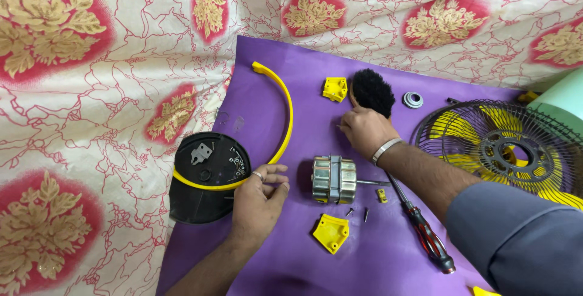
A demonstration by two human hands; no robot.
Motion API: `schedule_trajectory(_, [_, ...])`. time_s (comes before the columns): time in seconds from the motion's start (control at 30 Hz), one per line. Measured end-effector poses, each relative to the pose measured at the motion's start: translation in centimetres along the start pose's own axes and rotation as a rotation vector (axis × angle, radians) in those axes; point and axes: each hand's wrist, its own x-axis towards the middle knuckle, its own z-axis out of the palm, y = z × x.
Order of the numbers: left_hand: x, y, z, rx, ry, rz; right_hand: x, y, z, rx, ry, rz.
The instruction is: The person uses a screwdriver to tighten screws on the fan motor housing. They hold the motor with one hand and turn the screwdriver with the other, then place the motor down and pick up two yellow plastic parts.
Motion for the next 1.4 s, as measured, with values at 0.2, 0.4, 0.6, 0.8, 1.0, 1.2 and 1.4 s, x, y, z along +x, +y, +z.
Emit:
schedule_trajectory(0.2, [0.4, 0.3, 0.5, -0.019, -0.001, -0.037, -0.8, 0.5, 1.5, 0.022, -0.057, 0.02])
schedule_trajectory(0.4, [0.3, 1.0, 1.0, -0.009, -0.026, -0.012, -2.4, 0.5, 1.3, 0.118, -0.079, 0.028])
schedule_trajectory(0.6, [-0.2, 1.1, 1.4, -0.05, -0.012, 0.03, -3.6, 0.7, 1.0, 0.092, -0.12, -0.002])
schedule_trajectory(0.8, [-1.6, 1.1, 1.2, -0.041, 0.006, 0.024, -4.2, -0.3, -1.1, 0.119, -0.33, 0.102])
schedule_trajectory(1.0, [-2.5, 2.1, 1.0, -0.038, -0.005, 0.02, -3.8, -2.0, -3.0, 0.174, -0.074, 0.177])
schedule_trajectory(1.2, [-2.9, 4.4, 2.9, -0.153, -0.061, 0.147, -5.6, -6.2, -6.0, 1.072, 0.163, 0.518])
schedule_trajectory(1.4, [-4.5, 6.3, 5.2, -0.302, -0.261, 0.239, -11.0, -11.7, -8.0, 1.134, 0.236, 0.601])
